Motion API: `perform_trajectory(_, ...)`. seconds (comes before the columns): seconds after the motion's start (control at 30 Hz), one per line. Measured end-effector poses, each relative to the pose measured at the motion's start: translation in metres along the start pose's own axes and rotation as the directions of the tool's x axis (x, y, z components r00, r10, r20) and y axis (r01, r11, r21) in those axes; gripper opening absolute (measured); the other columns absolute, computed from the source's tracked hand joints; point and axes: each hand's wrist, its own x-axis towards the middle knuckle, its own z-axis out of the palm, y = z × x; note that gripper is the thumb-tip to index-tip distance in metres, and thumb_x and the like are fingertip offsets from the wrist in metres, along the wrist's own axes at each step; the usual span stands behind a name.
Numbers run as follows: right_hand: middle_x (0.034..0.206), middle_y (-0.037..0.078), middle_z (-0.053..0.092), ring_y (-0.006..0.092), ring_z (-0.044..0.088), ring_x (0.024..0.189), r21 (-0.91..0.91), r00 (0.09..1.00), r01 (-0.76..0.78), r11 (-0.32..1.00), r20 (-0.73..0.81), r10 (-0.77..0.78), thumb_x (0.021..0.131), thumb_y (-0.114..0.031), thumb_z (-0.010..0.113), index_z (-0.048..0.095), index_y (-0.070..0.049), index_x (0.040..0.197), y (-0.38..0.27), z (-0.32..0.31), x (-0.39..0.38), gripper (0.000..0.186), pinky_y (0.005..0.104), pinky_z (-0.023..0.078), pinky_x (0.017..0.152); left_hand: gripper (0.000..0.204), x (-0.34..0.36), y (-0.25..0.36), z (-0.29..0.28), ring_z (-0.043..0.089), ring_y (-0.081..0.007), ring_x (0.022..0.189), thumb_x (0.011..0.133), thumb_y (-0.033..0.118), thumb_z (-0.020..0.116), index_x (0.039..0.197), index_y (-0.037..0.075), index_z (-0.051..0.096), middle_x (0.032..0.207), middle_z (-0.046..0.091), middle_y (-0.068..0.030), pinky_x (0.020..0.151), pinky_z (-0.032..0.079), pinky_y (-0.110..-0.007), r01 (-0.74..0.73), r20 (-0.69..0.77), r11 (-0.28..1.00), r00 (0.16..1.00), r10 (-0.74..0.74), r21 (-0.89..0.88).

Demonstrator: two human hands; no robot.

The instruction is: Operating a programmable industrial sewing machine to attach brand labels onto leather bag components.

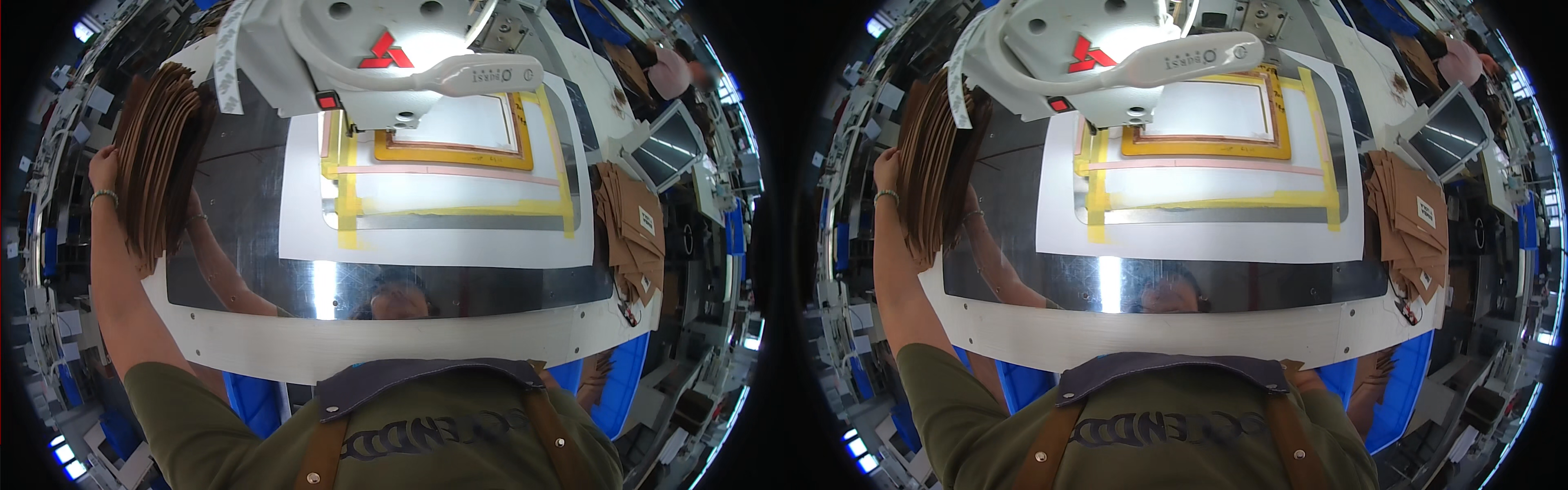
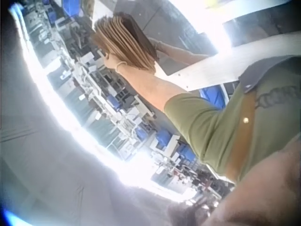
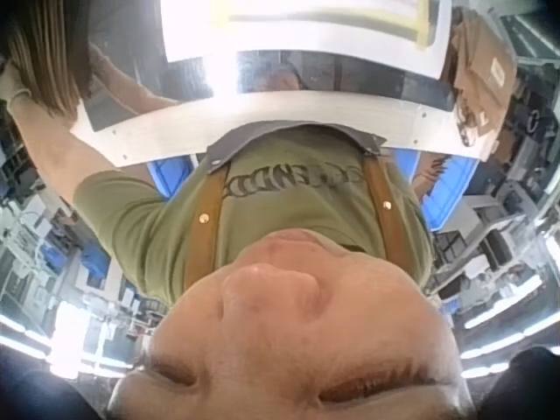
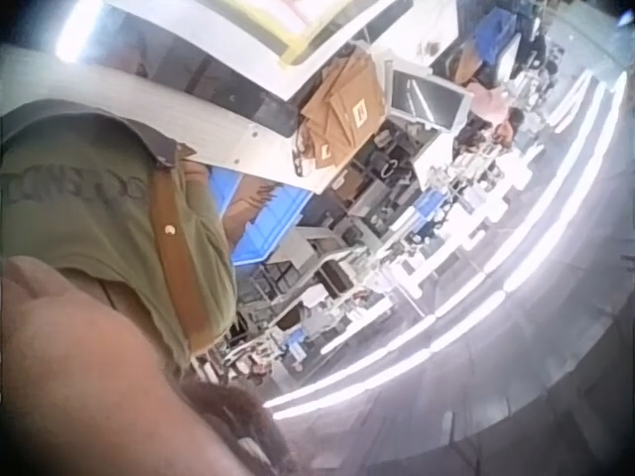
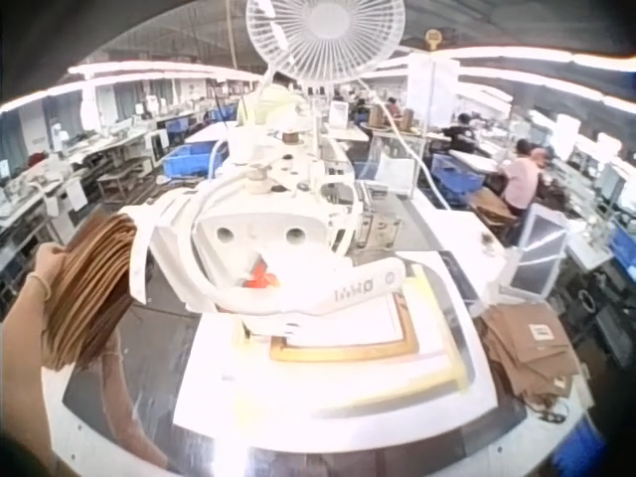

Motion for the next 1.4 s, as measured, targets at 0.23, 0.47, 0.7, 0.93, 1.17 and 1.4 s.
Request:
perform_trajectory(0.23, 0.134, 0.022, 0.068, 0.0363, 0.064, 0.126, -0.002, 1.0, -0.024, 1.0, 0.007, 0.024, 0.102, -0.011, 0.06, 0.063, 0.002, 0.138, -0.005, 0.008, -0.001, 0.039, 0.0427, 0.045, 0.109, 0.033, -0.017, 0.039, -0.073, 0.075, -0.0285, 0.103, 0.1, 0.037, 0.067, 0.121, 0.014, 0.08, 0.112, 0.078, -0.0101, 0.086, 0.059, -0.042, -0.341, -0.664, 0.928, 0.661, 0.35, 0.149)
perform_trajectory(0.47, 0.132, 0.021, 0.069, 0.0363, 0.065, 0.123, -0.009, 0.999, -0.031, 0.999, 0.035, 0.031, 0.101, -0.011, 0.061, 0.064, 0.001, 0.137, -0.008, 0.007, 0.001, 0.037, 0.0426, 0.046, 0.107, 0.018, -0.245, 0.172, -0.074, 0.07, -0.0262, 0.086, 0.099, 0.004, 0.069, 0.116, 0.006, 0.076, 0.105, 0.071, -0.0099, 0.075, 0.055, -0.036, -0.754, -0.022, 0.652, 0.655, 0.755, -0.085)
perform_trajectory(0.7, 0.129, 0.021, 0.07, 0.0362, 0.066, 0.121, -0.024, 0.999, -0.015, 1.0, 0.051, 0.016, 0.101, -0.011, 0.061, 0.065, 0.0, 0.135, -0.01, 0.008, 0.004, 0.036, 0.0425, 0.048, 0.105, 0.023, -0.407, 0.22, -0.043, 0.065, -0.0295, 0.08, 0.091, -0.002, 0.07, 0.113, 0.004, 0.076, 0.092, 0.063, -0.0117, 0.072, 0.053, -0.038, -0.632, 0.205, 0.691, 0.668, 0.715, -0.352)
perform_trajectory(0.93, 0.127, 0.021, 0.07, 0.0362, 0.067, 0.119, -0.046, 0.998, 0.001, 0.999, 0.058, 0.002, 0.1, -0.011, 0.062, 0.066, -0.001, 0.133, -0.012, 0.006, 0.003, 0.035, 0.0423, 0.049, 0.102, 0.027, -0.433, 0.213, -0.051, 0.065, -0.0285, 0.086, 0.09, 0.0, 0.074, 0.117, 0.003, 0.075, 0.096, 0.062, -0.0117, 0.076, 0.054, -0.037, -0.588, 0.149, 0.713, 0.722, 0.675, -0.382)
perform_trajectory(1.17, 0.125, 0.021, 0.071, 0.0361, 0.068, 0.117, -0.07, 0.998, 0.006, 0.998, 0.057, -0.002, 0.099, -0.012, 0.062, 0.067, -0.001, 0.131, -0.013, 0.006, 0.0, 0.034, 0.0422, 0.05, 0.1, 0.031, -0.44, 0.202, -0.055, 0.069, -0.027, 0.095, 0.089, -0.005, 0.074, 0.12, 0.001, 0.075, 0.108, 0.069, -0.0115, 0.084, 0.056, -0.033, -0.583, 0.125, 0.704, 0.728, 0.674, -0.405)
perform_trajectory(1.4, 0.122, 0.02, 0.072, 0.0361, 0.069, 0.115, -0.082, 0.999, 0.005, 0.997, 0.051, -0.001, 0.099, -0.012, 0.062, 0.068, -0.002, 0.129, -0.014, 0.005, -0.003, 0.033, 0.0421, 0.051, 0.098, 0.026, -0.447, 0.2, -0.058, 0.067, -0.0287, 0.099, 0.087, -0.002, 0.075, 0.113, 0.0, 0.074, 0.109, 0.069, -0.011, 0.087, 0.053, -0.036, -0.577, 0.076, 0.692, 0.742, 0.666, -0.434)
